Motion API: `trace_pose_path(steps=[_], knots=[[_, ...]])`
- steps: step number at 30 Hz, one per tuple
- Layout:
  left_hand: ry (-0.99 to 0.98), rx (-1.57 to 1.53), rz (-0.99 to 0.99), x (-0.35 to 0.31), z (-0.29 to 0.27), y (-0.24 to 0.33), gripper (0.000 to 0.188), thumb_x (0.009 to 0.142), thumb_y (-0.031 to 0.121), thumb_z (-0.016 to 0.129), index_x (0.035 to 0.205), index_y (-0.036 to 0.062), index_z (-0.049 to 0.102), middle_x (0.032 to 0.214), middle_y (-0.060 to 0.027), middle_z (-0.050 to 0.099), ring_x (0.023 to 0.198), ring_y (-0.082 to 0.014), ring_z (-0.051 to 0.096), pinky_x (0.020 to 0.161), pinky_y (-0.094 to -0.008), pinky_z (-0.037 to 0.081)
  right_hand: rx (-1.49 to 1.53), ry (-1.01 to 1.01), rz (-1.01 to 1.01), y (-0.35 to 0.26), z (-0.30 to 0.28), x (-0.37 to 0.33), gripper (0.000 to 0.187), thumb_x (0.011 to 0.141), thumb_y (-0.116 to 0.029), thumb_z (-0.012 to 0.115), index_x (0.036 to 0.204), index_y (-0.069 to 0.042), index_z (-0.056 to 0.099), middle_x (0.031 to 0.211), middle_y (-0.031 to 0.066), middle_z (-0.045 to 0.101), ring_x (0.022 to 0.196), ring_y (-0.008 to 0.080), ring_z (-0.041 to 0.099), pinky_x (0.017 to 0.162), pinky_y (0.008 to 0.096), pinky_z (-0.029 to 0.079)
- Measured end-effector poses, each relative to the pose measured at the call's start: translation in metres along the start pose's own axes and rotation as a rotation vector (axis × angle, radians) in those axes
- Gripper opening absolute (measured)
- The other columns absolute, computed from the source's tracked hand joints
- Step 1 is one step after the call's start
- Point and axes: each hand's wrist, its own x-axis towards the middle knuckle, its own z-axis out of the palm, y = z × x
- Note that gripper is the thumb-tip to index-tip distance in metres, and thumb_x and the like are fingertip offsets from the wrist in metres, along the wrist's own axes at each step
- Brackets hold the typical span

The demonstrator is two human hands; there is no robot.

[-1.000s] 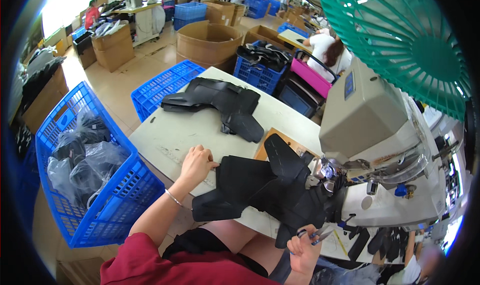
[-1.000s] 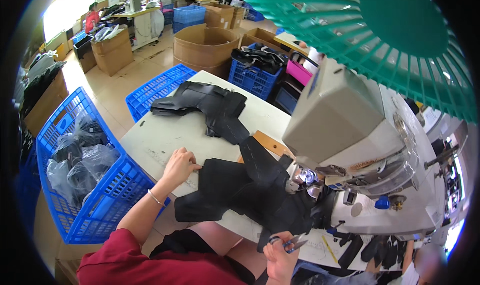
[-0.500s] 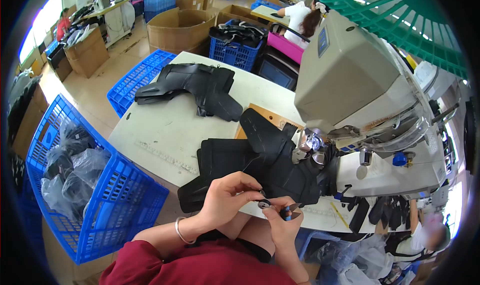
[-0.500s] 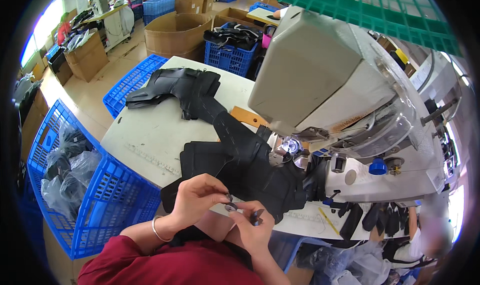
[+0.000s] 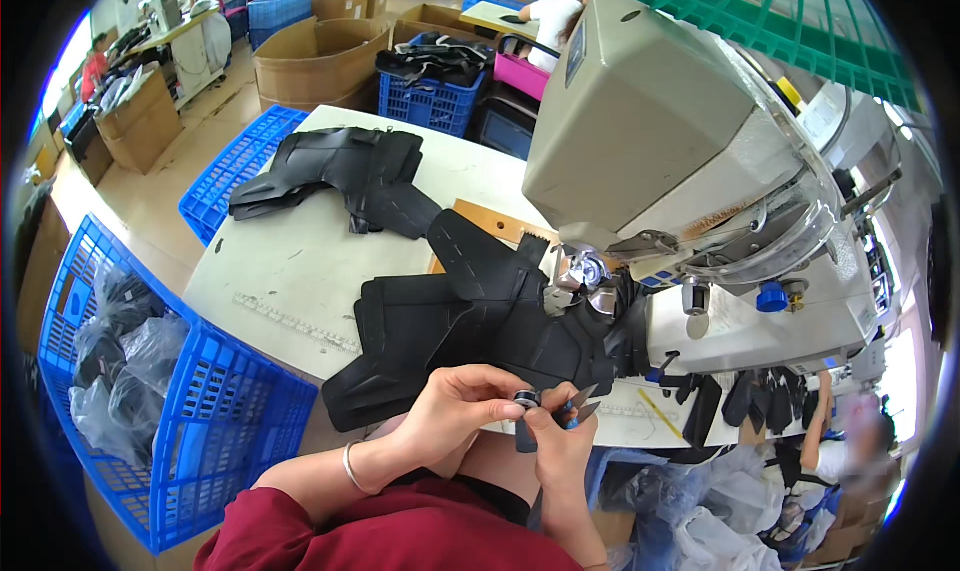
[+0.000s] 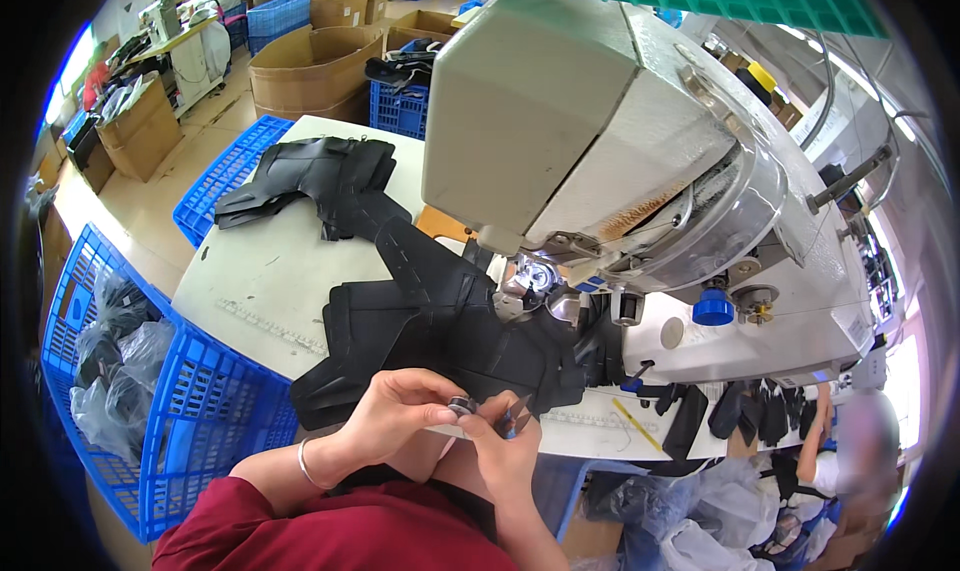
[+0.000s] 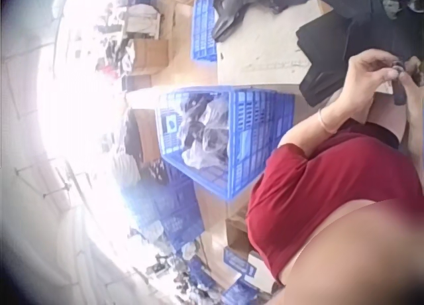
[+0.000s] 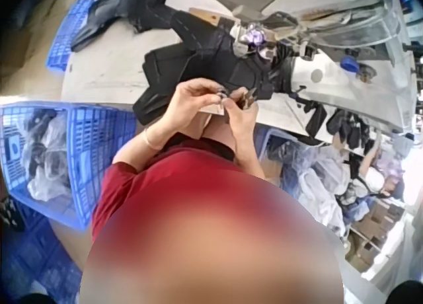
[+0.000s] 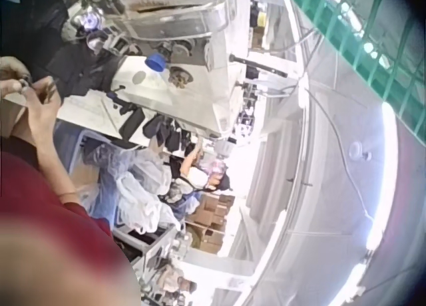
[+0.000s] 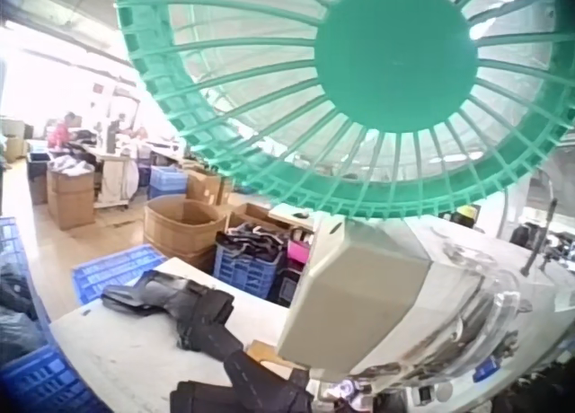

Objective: Stitch together black leather or synthetic components for footwear using an industrial sewing machine.

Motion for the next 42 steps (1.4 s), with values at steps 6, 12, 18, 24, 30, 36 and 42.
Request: trace_pose_path(steps=[6, 12, 18, 24, 30, 36, 42], knots=[[0.031, -0.34, -0.122, 0.003, 0.004, -0.009, 0.018, 0.09, 0.0, 0.064, 0.108, -0.0023, 0.066, 0.098, -0.0099, 0.068, 0.088, -0.0166, 0.063, 0.081, -0.0301, 0.054, 0.07, 0.039, -0.009, 0.007, -0.003, -0.004, 0.013, 0.083, -0.009, 0.072, 0.078, -0.004, 0.061, 0.066, -0.0024, 0.056, 0.062, 0.004, 0.047, 0.057, 0.0213, 0.036], [0.025, -0.471, -0.207, 0.004, 0.005, -0.008, 0.017, 0.093, 0.002, 0.06, 0.108, -0.0019, 0.066, 0.098, -0.0098, 0.067, 0.084, -0.0166, 0.061, 0.079, -0.0305, 0.052, -0.262, 0.192, -0.241, -0.008, -0.007, 0.004, 0.014, 0.083, -0.009, 0.072, 0.075, 0.0, 0.064, 0.066, 0.0002, 0.059, 0.059, 0.0053, 0.047, 0.055, 0.0225, 0.035], [-0.074, 0.101, -0.227, 0.004, 0.018, 0.015, 0.019, 0.092, 0.002, 0.062, 0.109, -0.0047, 0.066, 0.094, -0.008, 0.067, 0.079, -0.0139, 0.063, 0.072, -0.0266, 0.053, -0.429, -0.02, -0.398, -0.033, -0.009, 0.03, 0.01, 0.08, -0.004, 0.073, 0.077, 0.001, 0.065, 0.069, 0.0064, 0.064, 0.058, 0.0108, 0.051, 0.055, 0.0248, 0.037], [0.04, 0.74, 0.322, 0.002, 0.027, 0.035, 0.018, 0.085, -0.012, 0.058, 0.098, -0.0043, 0.066, 0.11, -0.013, 0.066, 0.086, -0.0173, 0.067, 0.074, -0.0274, 0.056, -0.437, 0.055, -0.131, -0.02, -0.008, 0.032, 0.016, 0.087, -0.011, 0.071, 0.077, -0.001, 0.064, 0.065, -0.0009, 0.06, 0.062, 0.0033, 0.048, 0.055, 0.0215, 0.037], [-0.068, 0.495, 0.331, 0.018, 0.027, 0.025, 0.021, 0.091, -0.011, 0.053, 0.11, -0.0047, 0.057, 0.1, -0.0106, 0.061, 0.083, -0.0139, 0.065, 0.073, -0.0255, 0.054, -0.389, 0.04, -0.169, -0.015, -0.011, 0.021, 0.008, 0.084, -0.008, 0.072, 0.088, -0.002, 0.068, 0.081, 0.0024, 0.066, 0.061, 0.0028, 0.048, 0.054, 0.019, 0.034], [0.049, 0.146, 0.178, 0.037, 0.034, 0.006, 0.04, 0.09, -0.008, 0.059, 0.128, -0.0038, 0.047, 0.098, -0.0084, 0.063, 0.084, -0.0125, 0.065, 0.073, -0.0247, 0.055, -0.433, 0.02, -0.539, -0.039, -0.016, 0.045, 0.023, 0.077, 0.003, 0.074, 0.097, -0.005, 0.069, 0.102, 0.0076, 0.07, 0.061, 0.0045, 0.052, 0.049, 0.019, 0.033], [0.058, -0.034, -0.191, 0.076, 0.043, -0.021, 0.016, 0.093, 0.005, 0.062, 0.104, -0.006, 0.067, 0.089, -0.0089, 0.068, 0.076, -0.0138, 0.065, 0.07, -0.0257, 0.056, -1.019, 0.244, -0.951, -0.031, -0.038, 0.126, 0.019, 0.076, 0.001, 0.075, 0.092, -0.006, 0.069, 0.074, 0.0062, 0.066, 0.059, 0.0193, 0.06, 0.055, 0.0287, 0.045]])
